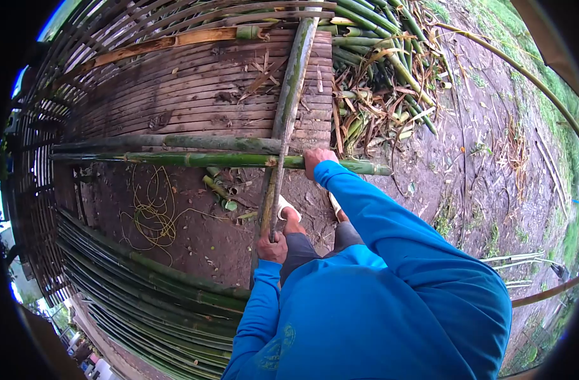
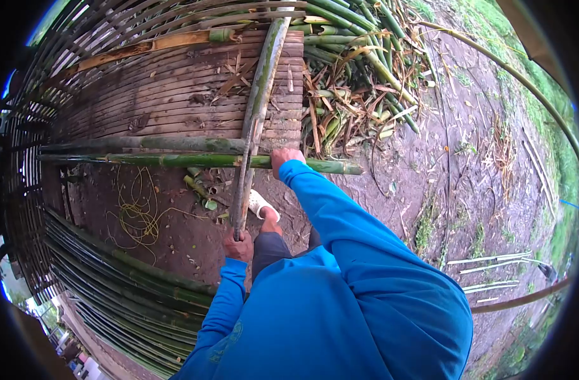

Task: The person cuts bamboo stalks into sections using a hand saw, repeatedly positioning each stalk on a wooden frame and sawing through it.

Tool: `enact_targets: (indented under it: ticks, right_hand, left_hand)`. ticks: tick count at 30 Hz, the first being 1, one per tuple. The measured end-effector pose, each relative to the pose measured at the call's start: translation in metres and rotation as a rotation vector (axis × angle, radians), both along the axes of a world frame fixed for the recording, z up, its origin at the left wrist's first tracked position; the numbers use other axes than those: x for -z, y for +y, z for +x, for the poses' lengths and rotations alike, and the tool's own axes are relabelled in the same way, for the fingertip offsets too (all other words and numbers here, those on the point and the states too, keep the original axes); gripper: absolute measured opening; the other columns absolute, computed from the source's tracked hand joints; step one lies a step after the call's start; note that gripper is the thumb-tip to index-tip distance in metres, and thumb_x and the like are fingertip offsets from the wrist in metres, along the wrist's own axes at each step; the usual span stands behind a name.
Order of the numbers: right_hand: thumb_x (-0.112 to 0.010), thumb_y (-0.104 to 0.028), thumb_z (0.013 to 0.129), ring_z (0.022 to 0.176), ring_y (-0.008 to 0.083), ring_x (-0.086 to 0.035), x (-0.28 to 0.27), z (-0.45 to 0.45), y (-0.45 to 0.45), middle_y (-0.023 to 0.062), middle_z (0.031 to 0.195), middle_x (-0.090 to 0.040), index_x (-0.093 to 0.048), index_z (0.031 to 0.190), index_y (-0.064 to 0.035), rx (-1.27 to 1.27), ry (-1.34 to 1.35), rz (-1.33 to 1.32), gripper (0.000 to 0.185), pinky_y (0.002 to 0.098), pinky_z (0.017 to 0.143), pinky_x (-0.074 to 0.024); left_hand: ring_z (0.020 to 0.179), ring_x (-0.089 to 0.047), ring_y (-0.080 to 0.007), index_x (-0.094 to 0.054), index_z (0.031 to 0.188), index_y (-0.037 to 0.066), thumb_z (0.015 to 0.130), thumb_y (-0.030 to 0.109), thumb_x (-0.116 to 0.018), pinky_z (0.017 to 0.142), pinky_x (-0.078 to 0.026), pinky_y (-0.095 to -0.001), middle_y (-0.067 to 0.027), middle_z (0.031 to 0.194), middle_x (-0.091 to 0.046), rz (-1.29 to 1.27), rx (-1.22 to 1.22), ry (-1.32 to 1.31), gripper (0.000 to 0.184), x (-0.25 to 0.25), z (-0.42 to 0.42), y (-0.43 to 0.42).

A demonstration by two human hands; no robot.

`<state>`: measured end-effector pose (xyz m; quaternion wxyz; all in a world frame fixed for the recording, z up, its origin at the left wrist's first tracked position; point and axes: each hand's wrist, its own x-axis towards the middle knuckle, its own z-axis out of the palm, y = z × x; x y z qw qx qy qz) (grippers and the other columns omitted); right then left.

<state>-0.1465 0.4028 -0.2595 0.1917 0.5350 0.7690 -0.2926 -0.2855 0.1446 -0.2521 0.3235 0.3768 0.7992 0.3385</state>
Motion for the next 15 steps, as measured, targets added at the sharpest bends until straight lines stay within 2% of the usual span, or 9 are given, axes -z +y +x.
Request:
enact_targets:
  ticks: [3, 6, 9, 12, 13, 15]
  right_hand:
    - [-0.056, -0.015, 0.075, 0.088, 0.0327, -0.065, -0.004, -0.003, 0.006, 0.02, 0.091, -0.066, -0.068, 0.087, -0.0054, -0.015, -0.047, -0.041, 0.02, 0.0404, 0.077, -0.0525]
    - [-0.056, -0.016, 0.074, 0.088, 0.0334, -0.065, 0.0, -0.003, 0.008, 0.0208, 0.091, -0.066, -0.068, 0.086, -0.0049, -0.023, -0.066, -0.047, 0.021, 0.0415, 0.077, -0.0525]
    - [-0.056, -0.017, 0.073, 0.088, 0.0343, -0.065, 0.0, -0.005, 0.008, 0.0208, 0.09, -0.066, -0.068, 0.086, -0.0043, -0.036, -0.069, -0.047, 0.022, 0.0425, 0.076, -0.0527]
    - [-0.055, -0.016, 0.069, 0.086, 0.0347, -0.065, 0.007, -0.006, 0.008, 0.0204, 0.09, -0.066, -0.067, 0.088, -0.0035, -0.043, -0.052, -0.001, 0.026, 0.0417, 0.077, -0.0528]
    - [-0.056, -0.017, 0.069, 0.086, 0.0349, -0.065, 0.007, -0.005, 0.009, 0.0202, 0.09, -0.066, -0.067, 0.088, -0.0037, -0.041, -0.05, -0.006, 0.026, 0.0416, 0.076, -0.0528]
    - [-0.058, -0.017, 0.07, 0.086, 0.0349, -0.065, 0.004, -0.005, 0.02, 0.0203, 0.089, -0.066, -0.068, 0.087, -0.0038, -0.041, -0.07, -0.017, 0.024, 0.0422, 0.076, -0.0528]
  left_hand:
    - [0.044, -0.032, -0.0123, -0.037, 0.061, 0.007, 0.075, 0.008, -0.058, 0.042, -0.028, -0.0335, -0.0018, 0.05, -0.032, 0.05, 0.054, 0.074, 0.025, 0.016, 0.003, 0.005]
    - [0.045, -0.03, -0.013, -0.035, 0.061, 0.007, 0.076, 0.008, -0.057, 0.042, -0.028, -0.0336, -0.002, 0.051, -0.029, 0.063, 0.057, 0.001, 0.027, 0.022, 0.011, 0.007]
    - [0.045, -0.03, -0.013, -0.035, 0.06, 0.008, 0.076, 0.007, -0.058, 0.042, -0.029, -0.0335, -0.0019, 0.05, -0.028, 0.049, -0.028, -0.082, 0.028, -0.008, 0.012, 0.007]
    - [0.045, -0.029, -0.0132, -0.035, 0.06, 0.008, 0.075, 0.006, -0.059, 0.042, -0.029, -0.0329, -0.0022, 0.05, -0.029, 0.132, 0.062, 0.031, 0.028, 0.0, 0.002, -0.021]
    - [0.043, -0.035, -0.0253, -0.036, 0.059, 0.008, 0.074, 0.007, -0.061, 0.044, -0.035, -0.0385, -0.0092, 0.051, -0.037, 0.068, 0.015, -0.02, 0.029, 0.005, 0.003, -0.021]
    - [0.045, -0.03, -0.0176, -0.036, 0.061, 0.008, 0.075, 0.005, -0.06, 0.043, -0.031, -0.0349, -0.0055, 0.05, -0.032, 0.139, -0.008, -0.039, 0.028, 0.024, 0.004, -0.012]
